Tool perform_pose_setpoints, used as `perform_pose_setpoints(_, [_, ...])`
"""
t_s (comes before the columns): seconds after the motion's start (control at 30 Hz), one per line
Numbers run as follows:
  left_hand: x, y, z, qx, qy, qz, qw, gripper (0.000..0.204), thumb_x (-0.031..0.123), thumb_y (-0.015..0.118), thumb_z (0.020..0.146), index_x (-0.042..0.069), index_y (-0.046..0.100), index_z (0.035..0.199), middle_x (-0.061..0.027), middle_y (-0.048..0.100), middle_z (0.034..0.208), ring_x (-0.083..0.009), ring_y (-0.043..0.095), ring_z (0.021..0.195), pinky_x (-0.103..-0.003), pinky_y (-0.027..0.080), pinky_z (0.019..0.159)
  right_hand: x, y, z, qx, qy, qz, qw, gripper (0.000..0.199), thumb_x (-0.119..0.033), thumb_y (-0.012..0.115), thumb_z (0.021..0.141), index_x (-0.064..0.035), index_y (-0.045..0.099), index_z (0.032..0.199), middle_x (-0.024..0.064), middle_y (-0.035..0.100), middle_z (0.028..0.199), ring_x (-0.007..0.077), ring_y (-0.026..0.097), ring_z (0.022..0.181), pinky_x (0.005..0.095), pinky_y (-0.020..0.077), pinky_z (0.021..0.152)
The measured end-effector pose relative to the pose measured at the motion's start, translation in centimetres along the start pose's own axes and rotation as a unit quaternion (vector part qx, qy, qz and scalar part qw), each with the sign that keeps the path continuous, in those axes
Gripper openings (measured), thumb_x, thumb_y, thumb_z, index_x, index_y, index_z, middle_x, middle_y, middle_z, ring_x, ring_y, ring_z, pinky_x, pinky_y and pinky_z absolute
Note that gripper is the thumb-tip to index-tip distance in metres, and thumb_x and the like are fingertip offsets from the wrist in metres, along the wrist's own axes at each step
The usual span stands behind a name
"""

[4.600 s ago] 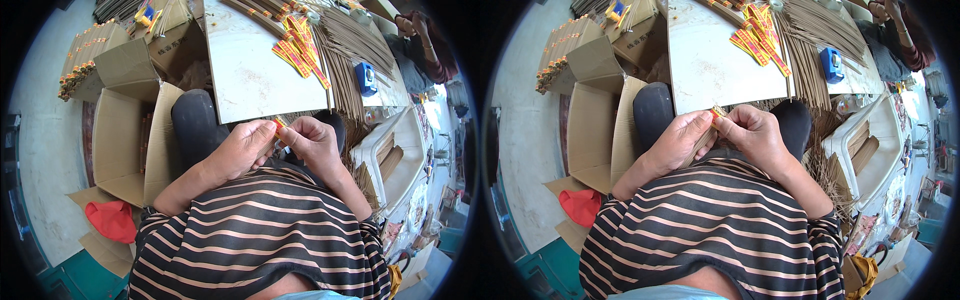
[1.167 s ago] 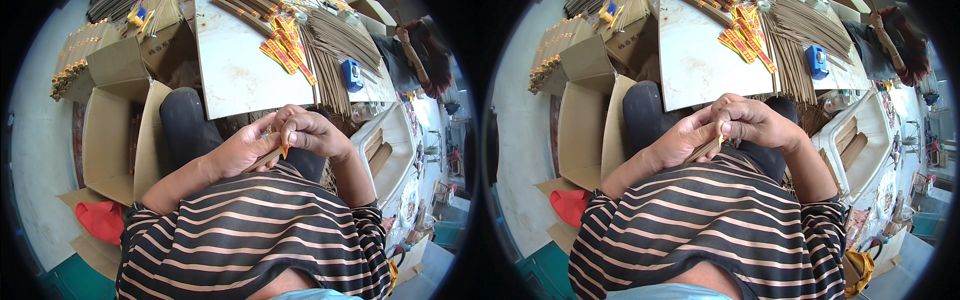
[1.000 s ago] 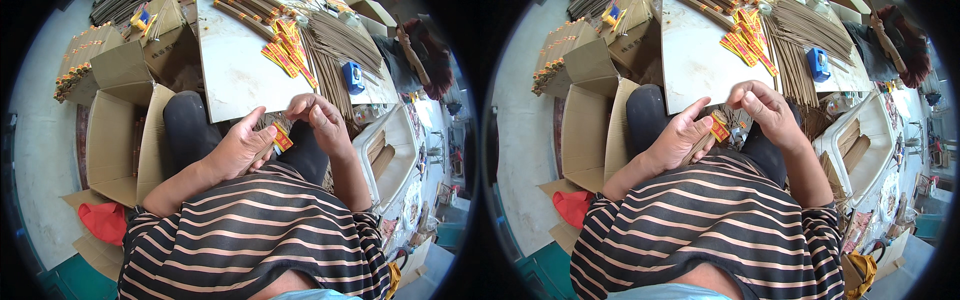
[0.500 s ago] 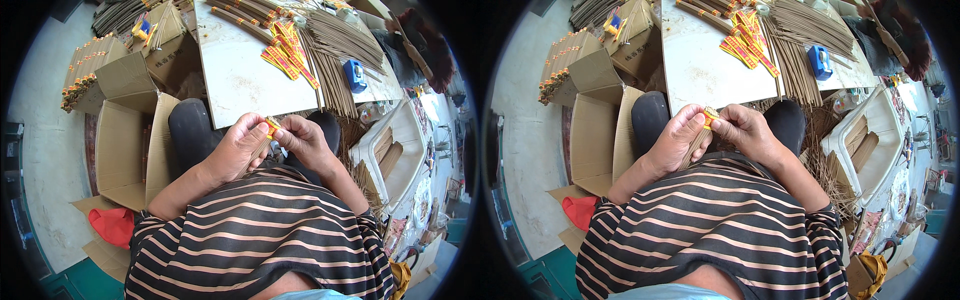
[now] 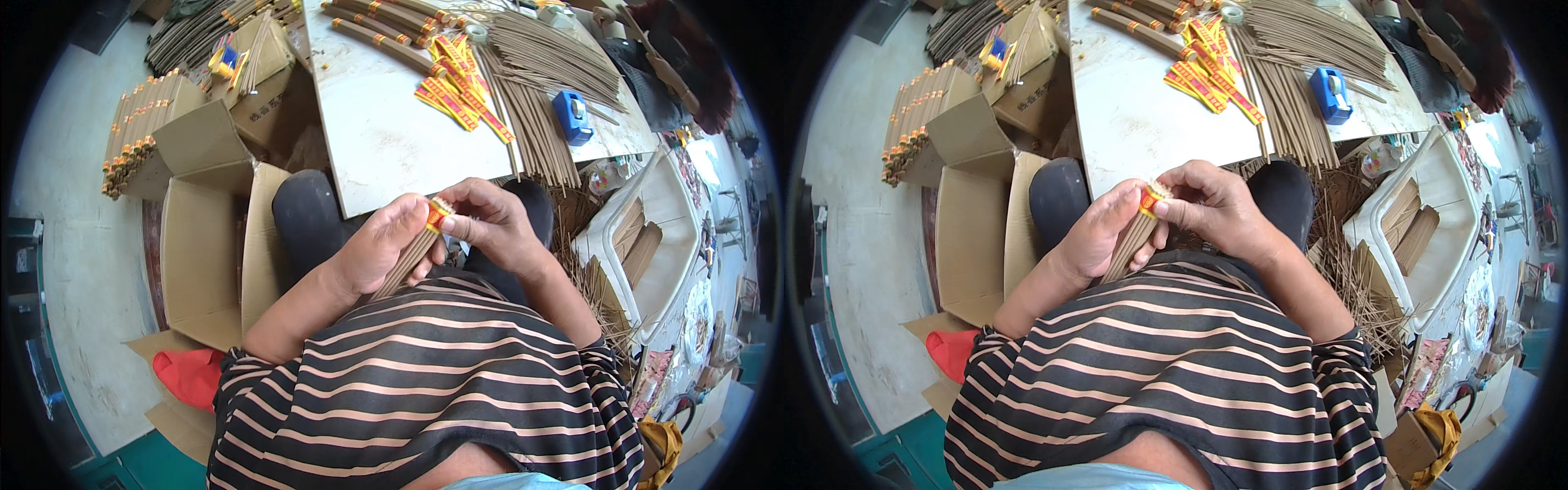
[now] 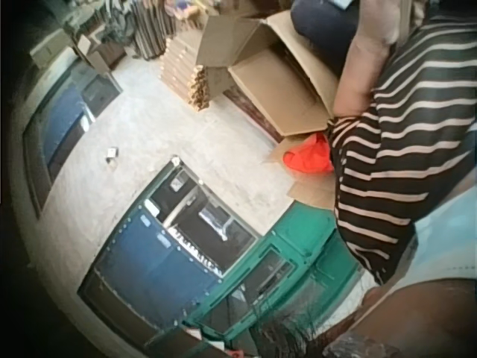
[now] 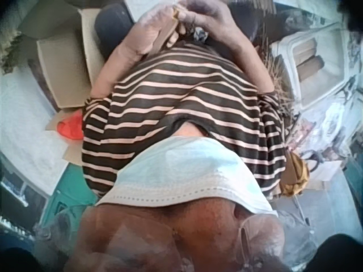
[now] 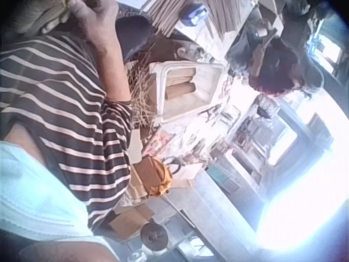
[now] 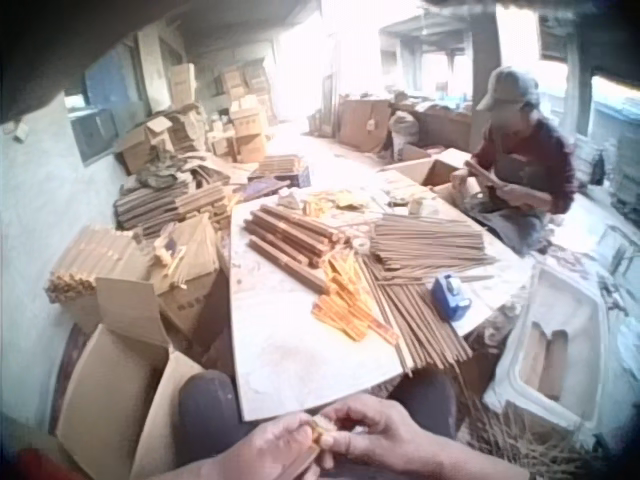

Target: The person gathers bundles of incense sticks, wraps them with a yellow and red paper label, and secures them with a rubber band. The person repeats this process for multiple bundles, placing the finished bundles into a cardboard box.

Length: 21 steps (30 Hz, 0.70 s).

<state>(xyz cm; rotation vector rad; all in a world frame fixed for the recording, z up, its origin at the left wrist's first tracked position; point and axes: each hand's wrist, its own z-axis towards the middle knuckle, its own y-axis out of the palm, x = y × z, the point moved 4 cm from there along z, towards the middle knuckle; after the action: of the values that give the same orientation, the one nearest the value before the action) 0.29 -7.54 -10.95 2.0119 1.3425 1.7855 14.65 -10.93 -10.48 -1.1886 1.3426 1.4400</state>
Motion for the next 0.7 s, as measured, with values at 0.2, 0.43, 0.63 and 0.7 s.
perform_pose_setpoints(0.2, [0.0, 0.3, 0.3, 0.043, 0.014, 0.111, 0.993, 0.042, 0.034, 0.049, 0.093, -0.004, 0.049, 0.110, -0.0071, 0.056, 0.087, -0.0123, 0.056, 0.077, -0.024, 0.048, 0.072, 0.1, -0.6, -0.4, 0.008, 0.010, -0.062, 0.998, 0.023, -0.013, 0.068, 0.080, 0.0025, 0.058, 0.093, 0.0046, 0.059, 0.076, 0.0081, 0.055, 0.067, 0.0224, 0.0473, 0.060])
perform_pose_setpoints(0.43, [0.5, 1.4, 1.1, 0.018, -0.080, 0.139, 0.987, 0.033, 0.032, 0.048, 0.093, 0.000, 0.052, 0.101, -0.0031, 0.053, 0.078, -0.0087, 0.051, 0.066, -0.020, 0.044, 0.062, -0.3, -2.2, -0.8, 0.025, -0.042, -0.201, 0.978, 0.028, -0.023, 0.071, 0.077, 0.0006, 0.060, 0.088, 0.0065, 0.059, 0.076, 0.0117, 0.056, 0.068, 0.0256, 0.0472, 0.060])
perform_pose_setpoints(0.63, [-0.2, 1.2, 2.1, 0.088, -0.093, 0.094, 0.987, 0.029, 0.031, 0.048, 0.094, 0.003, 0.051, 0.098, -0.0008, 0.051, 0.069, -0.0040, 0.045, 0.054, -0.016, 0.037, 0.048, -1.9, -6.6, -0.2, 0.008, 0.004, -0.266, 0.964, 0.026, -0.022, 0.064, 0.083, 0.0010, 0.061, 0.095, 0.0050, 0.060, 0.082, 0.0130, 0.056, 0.082, 0.0271, 0.0460, 0.074])
perform_pose_setpoints(0.7, [0.0, 1.0, 2.0, 0.104, -0.086, 0.102, 0.986, 0.029, 0.031, 0.049, 0.093, 0.002, 0.050, 0.097, -0.0017, 0.052, 0.069, -0.0047, 0.046, 0.054, -0.016, 0.037, 0.047, -1.9, -13.3, 1.1, 0.228, -0.046, -0.288, 0.929, 0.025, -0.024, 0.060, 0.087, -0.0013, 0.061, 0.098, 0.0017, 0.059, 0.081, 0.0106, 0.052, 0.078, 0.0244, 0.0429, 0.069])
